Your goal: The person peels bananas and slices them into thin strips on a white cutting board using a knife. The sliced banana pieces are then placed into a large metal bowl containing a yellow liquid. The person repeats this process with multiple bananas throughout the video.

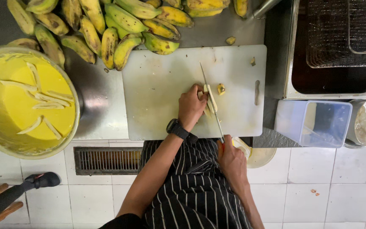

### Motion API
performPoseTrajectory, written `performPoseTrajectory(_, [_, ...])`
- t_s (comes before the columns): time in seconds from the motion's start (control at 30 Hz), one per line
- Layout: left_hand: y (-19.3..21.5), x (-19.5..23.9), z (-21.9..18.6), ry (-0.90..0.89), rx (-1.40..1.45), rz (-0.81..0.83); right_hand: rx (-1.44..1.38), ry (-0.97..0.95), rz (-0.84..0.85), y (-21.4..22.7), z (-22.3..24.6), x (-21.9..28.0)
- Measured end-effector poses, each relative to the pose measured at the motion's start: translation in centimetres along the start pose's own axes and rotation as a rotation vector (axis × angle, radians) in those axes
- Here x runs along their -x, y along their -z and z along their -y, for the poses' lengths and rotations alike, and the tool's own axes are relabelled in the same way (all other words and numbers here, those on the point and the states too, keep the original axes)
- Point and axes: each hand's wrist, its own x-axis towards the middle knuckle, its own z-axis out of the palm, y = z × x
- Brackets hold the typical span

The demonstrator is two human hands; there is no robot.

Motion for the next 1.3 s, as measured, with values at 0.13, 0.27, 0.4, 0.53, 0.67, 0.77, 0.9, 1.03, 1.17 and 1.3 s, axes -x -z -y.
performPoseTrajectory(0.13, [-0.7,-1.1,1.7,-0.112,-0.162,-0.043,0.081,-0.034,0.031,0.9,0.0,-0.2])
performPoseTrajectory(0.27, [-0.7,-0.9,1.8,-0.176,-0.195,-0.065,0.083,-0.036,0.059,-0.6,-0.3,-2.2])
performPoseTrajectory(0.4, [-0.4,-0.1,1.2,-0.204,-0.215,-0.066,-0.090,0.115,-0.049,-0.6,1.4,-4.4])
performPoseTrajectory(0.53, [-0.4,-1.0,2.2,-0.195,-0.197,-0.075,-0.197,0.184,-0.089,-0.2,0.2,-5.7])
performPoseTrajectory(0.67, [1.4,-0.5,1.6,-0.076,0.428,0.010,-0.294,0.211,-0.099,0.7,-1.1,-4.3])
performPoseTrajectory(0.77, [2.0,0.2,0.4,-0.018,0.707,0.051,-0.421,0.206,0.021,2.7,1.1,-2.6])
performPoseTrajectory(0.9, [-0.1,-0.7,2.5,0.102,1.021,0.203,-1.027,0.207,0.371,0.9,0.2,-3.9])
performPoseTrajectory(1.03, [1.6,0.3,2.0,0.101,1.046,0.160,-1.121,0.213,0.374,1.5,0.6,-3.5])
performPoseTrajectory(1.17, [5.2,2.3,1.6,0.050,0.961,0.131,-0.858,0.140,0.036,1.6,-1.5,-3.7])
performPoseTrajectory(1.3, [7.6,5.1,3.2,0.129,0.459,0.076,-0.148,0.155,-0.107,3.0,-2.2,-3.5])
